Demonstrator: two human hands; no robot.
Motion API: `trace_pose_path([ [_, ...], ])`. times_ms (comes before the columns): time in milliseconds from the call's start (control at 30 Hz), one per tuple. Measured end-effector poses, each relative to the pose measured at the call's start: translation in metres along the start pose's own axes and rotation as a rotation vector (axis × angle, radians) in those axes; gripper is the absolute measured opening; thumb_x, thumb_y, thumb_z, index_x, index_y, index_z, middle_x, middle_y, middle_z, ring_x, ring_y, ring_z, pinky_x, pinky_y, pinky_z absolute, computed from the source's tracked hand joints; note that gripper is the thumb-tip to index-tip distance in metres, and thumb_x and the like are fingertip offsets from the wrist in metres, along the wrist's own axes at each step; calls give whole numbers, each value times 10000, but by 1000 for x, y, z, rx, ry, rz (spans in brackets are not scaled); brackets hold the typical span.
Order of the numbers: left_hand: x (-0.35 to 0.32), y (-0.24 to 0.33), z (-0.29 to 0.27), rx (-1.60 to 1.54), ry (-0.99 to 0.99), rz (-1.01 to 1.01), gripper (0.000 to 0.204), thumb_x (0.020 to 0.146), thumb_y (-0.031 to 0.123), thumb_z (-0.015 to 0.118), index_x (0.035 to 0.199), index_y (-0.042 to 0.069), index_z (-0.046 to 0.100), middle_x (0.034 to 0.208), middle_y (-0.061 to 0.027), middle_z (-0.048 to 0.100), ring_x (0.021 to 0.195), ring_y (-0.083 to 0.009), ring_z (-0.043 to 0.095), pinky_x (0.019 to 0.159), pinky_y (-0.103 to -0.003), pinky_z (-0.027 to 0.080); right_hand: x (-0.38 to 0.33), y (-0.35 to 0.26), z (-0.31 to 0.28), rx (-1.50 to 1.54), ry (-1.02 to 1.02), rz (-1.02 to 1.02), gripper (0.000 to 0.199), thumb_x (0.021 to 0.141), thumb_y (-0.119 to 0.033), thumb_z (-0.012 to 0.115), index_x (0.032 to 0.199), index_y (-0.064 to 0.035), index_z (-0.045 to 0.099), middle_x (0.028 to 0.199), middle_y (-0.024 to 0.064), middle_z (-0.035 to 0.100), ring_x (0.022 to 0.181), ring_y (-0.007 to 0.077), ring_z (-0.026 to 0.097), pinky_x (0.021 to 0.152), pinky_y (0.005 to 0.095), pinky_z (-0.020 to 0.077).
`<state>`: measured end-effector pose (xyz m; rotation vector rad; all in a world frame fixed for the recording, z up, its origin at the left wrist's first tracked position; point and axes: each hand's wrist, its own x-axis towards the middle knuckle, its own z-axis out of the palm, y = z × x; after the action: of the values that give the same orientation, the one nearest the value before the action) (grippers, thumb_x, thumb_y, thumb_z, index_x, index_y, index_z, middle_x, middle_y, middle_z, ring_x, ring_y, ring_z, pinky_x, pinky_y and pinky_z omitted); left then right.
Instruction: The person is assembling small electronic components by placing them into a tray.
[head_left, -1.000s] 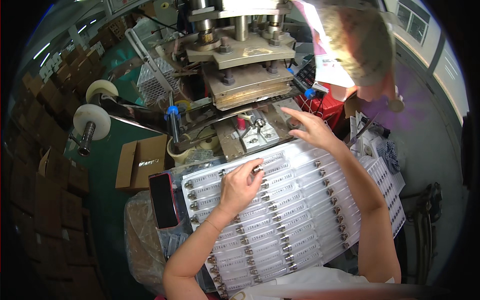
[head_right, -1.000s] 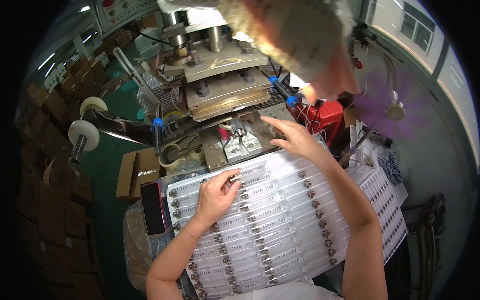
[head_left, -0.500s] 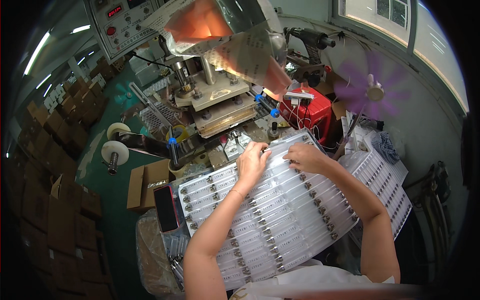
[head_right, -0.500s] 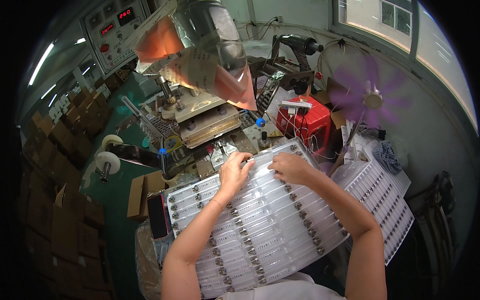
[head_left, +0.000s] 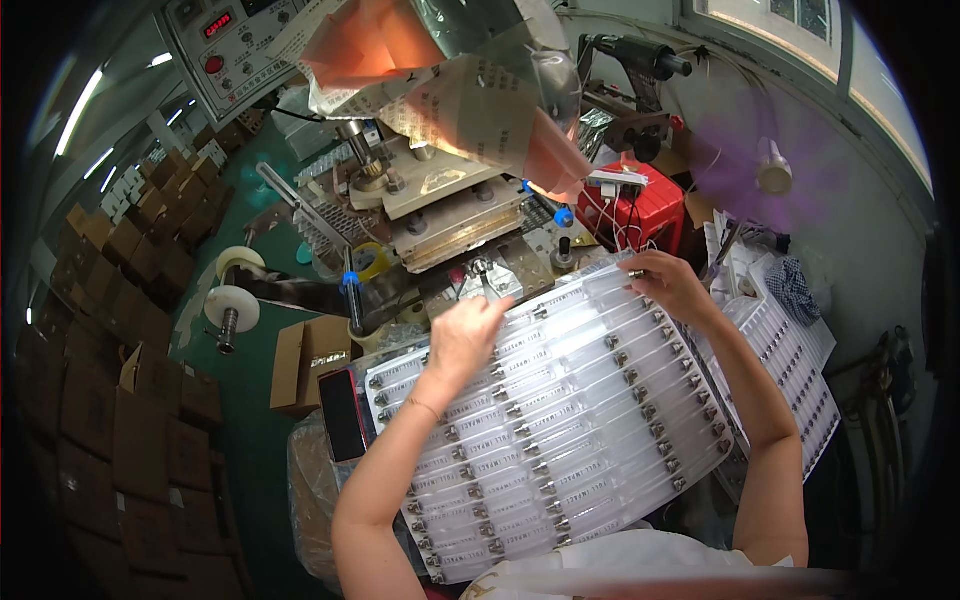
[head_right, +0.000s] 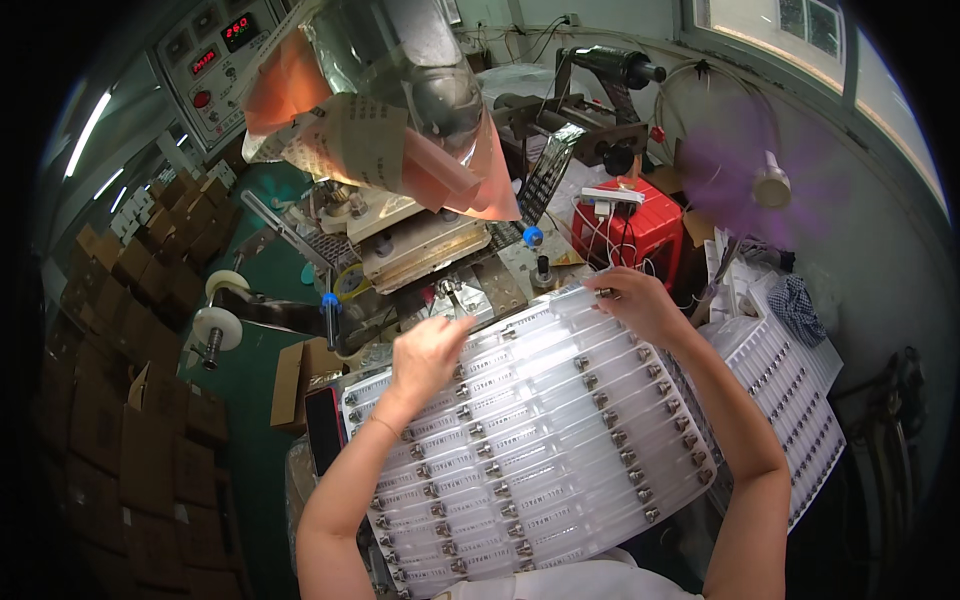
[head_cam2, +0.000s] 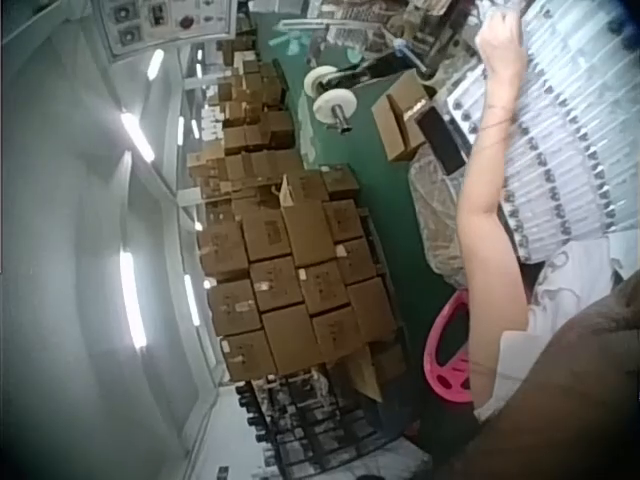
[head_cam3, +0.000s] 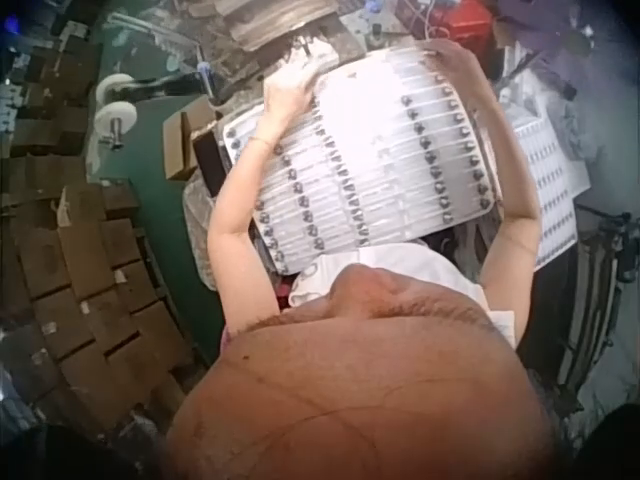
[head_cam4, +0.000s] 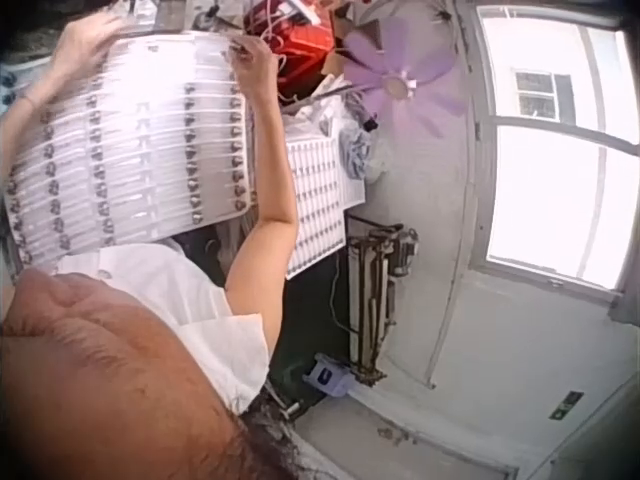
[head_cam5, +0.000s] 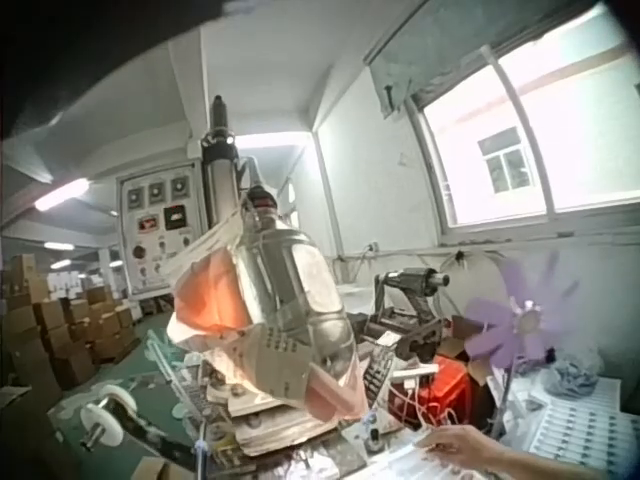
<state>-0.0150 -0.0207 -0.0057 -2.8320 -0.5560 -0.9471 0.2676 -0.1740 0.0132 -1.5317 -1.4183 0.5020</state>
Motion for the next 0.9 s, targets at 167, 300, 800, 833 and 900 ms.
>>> trace_pose_path([
  [167, 25, -41, 20, 106, 90, -62, 351, 781, 98, 658, 1122, 173, 618, 744, -61, 579, 666, -244, 615, 587, -362, 511, 27, -9, 32, -214, 32, -43, 292, 800, -25, 667, 1091, -19, 646, 905, 104, 654, 802, 158, 653, 730, 264, 502],
  [300, 27, -49, 31, 253, -18, 14, 218, 800, 130, 639, 1013, 93, 607, 735, -72, 595, 682, -240, 625, 582, -361, 510, 59, -18, 75, -201, 93, -66, 292, 796, -71, 691, 1083, -39, 646, 964, 124, 657, 820, 192, 655, 729, 293, 508],
  [800, -64, 17, -7, -221, -8, 88, 317, 749, 91, 612, 1064, 116, 635, 722, -21, 509, 651, -165, 570, 543, -294, 485, 102, -22, 166, -519, 58, -413, 470, 735, -132, 725, 1173, -84, 565, 950, 109, 612, 843, 309, 620, 766, 396, 510],
  [833, -65, 17, -6, -251, -5, 78, 319, 750, 89, 611, 1066, 117, 636, 720, -21, 507, 652, -164, 570, 543, -294, 485, 105, -21, 166, -460, -11, -212, 515, 732, -156, 735, 1205, -91, 545, 924, 120, 607, 849, 321, 612, 776, 405, 501],
  [900, -65, 16, -5, -288, -3, 66, 320, 750, 86, 611, 1068, 119, 636, 718, -21, 505, 653, -164, 569, 543, -293, 485, 113, -9, 164, -459, -28, -175, 578, 715, -134, 769, 1240, -68, 536, 1004, 139, 624, 858, 267, 619, 768, 354, 505],
])
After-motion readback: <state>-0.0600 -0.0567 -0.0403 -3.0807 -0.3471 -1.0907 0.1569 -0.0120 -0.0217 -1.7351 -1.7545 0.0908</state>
